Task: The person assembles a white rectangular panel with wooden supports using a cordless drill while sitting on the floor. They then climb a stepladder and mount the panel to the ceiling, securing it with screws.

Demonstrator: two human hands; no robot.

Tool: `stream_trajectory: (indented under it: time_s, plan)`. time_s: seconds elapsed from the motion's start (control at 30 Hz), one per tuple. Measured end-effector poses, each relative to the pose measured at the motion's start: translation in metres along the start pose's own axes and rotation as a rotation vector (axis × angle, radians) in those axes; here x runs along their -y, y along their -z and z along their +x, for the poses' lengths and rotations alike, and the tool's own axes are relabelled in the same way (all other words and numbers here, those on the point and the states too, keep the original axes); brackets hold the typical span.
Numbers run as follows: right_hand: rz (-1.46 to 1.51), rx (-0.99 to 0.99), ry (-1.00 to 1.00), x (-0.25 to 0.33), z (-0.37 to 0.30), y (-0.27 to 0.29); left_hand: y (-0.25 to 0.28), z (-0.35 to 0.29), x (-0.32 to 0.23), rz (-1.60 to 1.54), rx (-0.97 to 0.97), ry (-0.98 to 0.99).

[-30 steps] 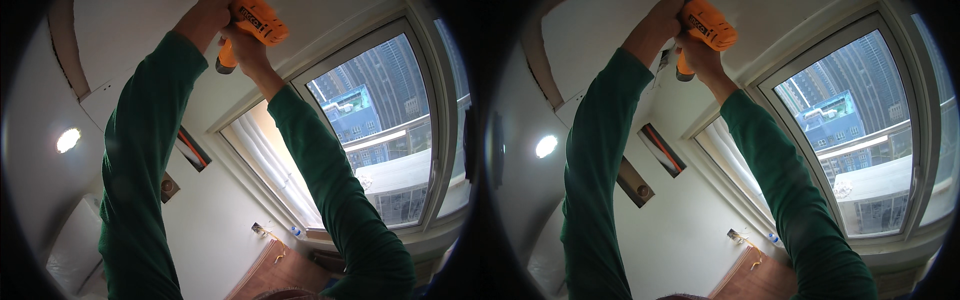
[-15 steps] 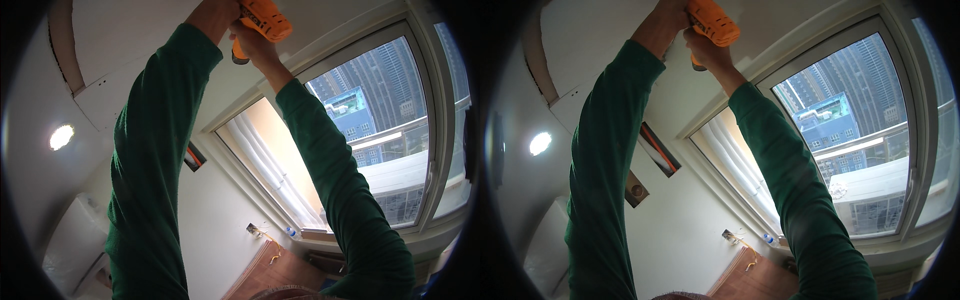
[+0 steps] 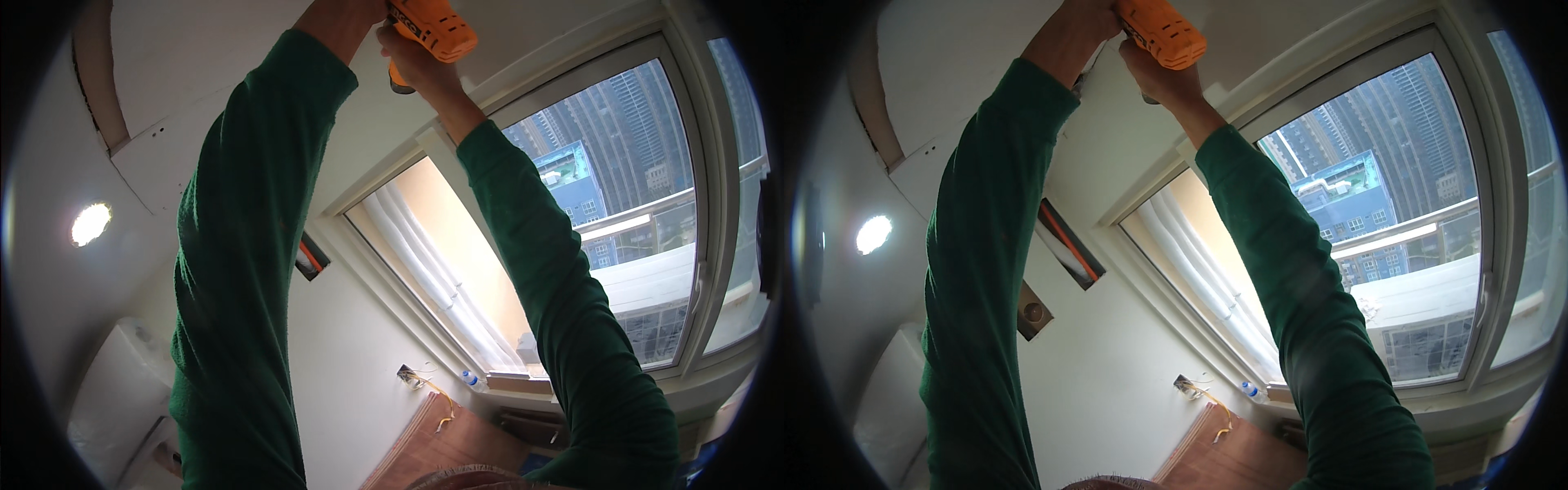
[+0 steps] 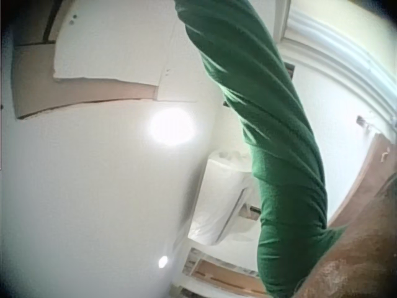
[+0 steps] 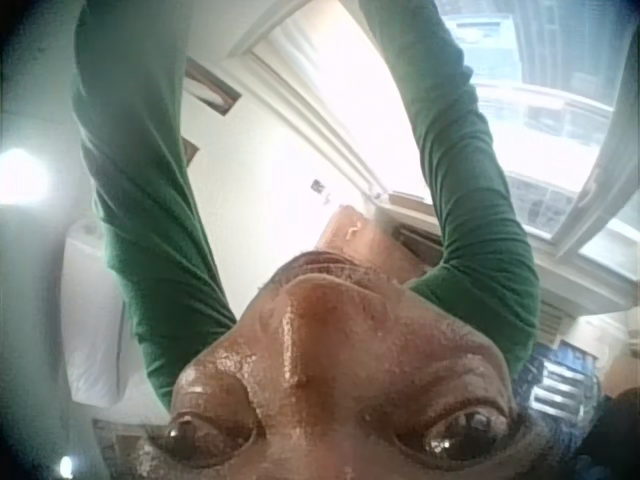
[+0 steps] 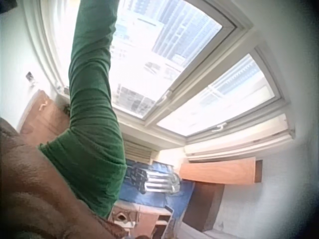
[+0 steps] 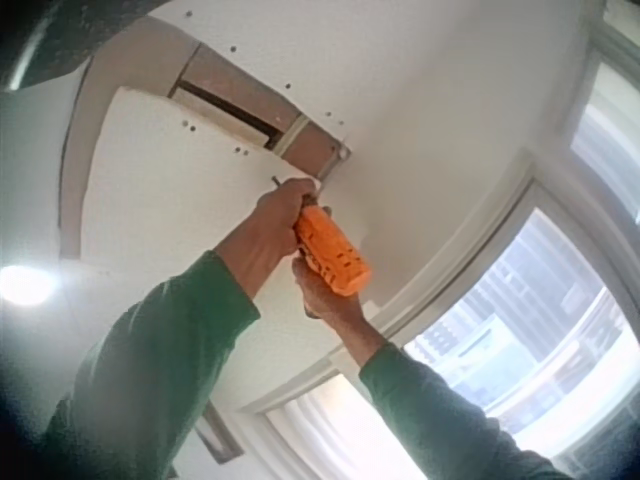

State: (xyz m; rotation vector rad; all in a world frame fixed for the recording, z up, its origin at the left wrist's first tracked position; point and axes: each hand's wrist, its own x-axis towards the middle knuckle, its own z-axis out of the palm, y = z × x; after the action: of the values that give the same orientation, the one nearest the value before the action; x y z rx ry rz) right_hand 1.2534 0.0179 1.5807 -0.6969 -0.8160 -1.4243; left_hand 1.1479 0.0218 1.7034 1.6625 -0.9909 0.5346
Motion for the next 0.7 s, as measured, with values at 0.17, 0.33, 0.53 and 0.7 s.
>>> stream_trajectory:
  time_s: [0.17, 0.33, 0.53, 0.7]
  plan:
    - [-0.051, 0.019, 0.026, 0.001, 0.002, 0.009, 0.003, 0.005, 0.001, -0.034, 0.006, -0.028]
    - [-0.117, 0.027, 0.141, -0.003, 0.007, 0.021, -0.002, 0.012, 0.005, -0.034, 0.014, -0.043]
    - [-0.086, 0.068, 0.084, -0.004, -0.003, 0.02, 0.007, 0.003, 0.007, -0.059, -0.013, -0.043]
    - [-0.078, 0.042, 0.113, 0.016, 0.0, 0.028, -0.004, -0.006, 0.006, -0.13, 0.088, 0.003]
